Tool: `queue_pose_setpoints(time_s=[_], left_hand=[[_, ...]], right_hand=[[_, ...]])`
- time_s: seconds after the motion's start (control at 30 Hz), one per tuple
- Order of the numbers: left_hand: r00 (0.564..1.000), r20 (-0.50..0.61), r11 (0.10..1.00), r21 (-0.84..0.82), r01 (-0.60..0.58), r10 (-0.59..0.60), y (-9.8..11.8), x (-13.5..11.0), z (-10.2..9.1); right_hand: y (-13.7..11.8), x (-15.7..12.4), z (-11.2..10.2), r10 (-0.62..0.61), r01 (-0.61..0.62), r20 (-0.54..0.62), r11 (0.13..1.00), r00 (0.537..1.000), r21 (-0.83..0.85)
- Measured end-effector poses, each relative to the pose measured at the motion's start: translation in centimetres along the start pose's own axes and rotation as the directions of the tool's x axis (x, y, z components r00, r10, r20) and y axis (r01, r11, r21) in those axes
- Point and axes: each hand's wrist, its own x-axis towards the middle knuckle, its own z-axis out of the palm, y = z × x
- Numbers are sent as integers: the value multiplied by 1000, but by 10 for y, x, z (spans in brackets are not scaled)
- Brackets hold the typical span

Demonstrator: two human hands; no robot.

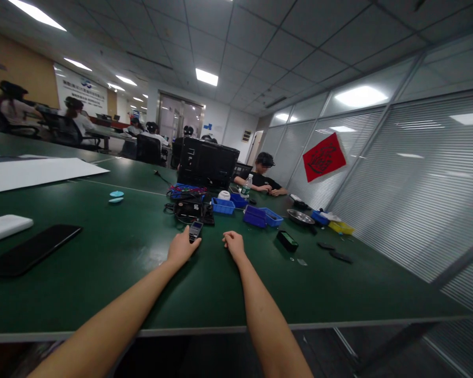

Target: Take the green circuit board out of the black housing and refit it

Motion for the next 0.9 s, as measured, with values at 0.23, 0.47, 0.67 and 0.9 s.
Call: queue_pose_setpoints(time_s=[0.23,0.47,0.67,0.9], left_hand=[[977,136,933,-342,-111,166,5,5,16],[928,234,833,-539,-125,290,-8,16,18],[941,239,863,-497,-94,240,-6,12,17],[956,204,884,-456,-98,211,-8,11,13]], right_hand=[[-16,-6,6,-26,18,-67,993,997,-115],[-47,-34,31,-252,232,35,820,967,-524],[-48,-36,31,-145,154,72,703,987,-695],[-32,-13,-13,36,-90,-92,724,995,-684]])
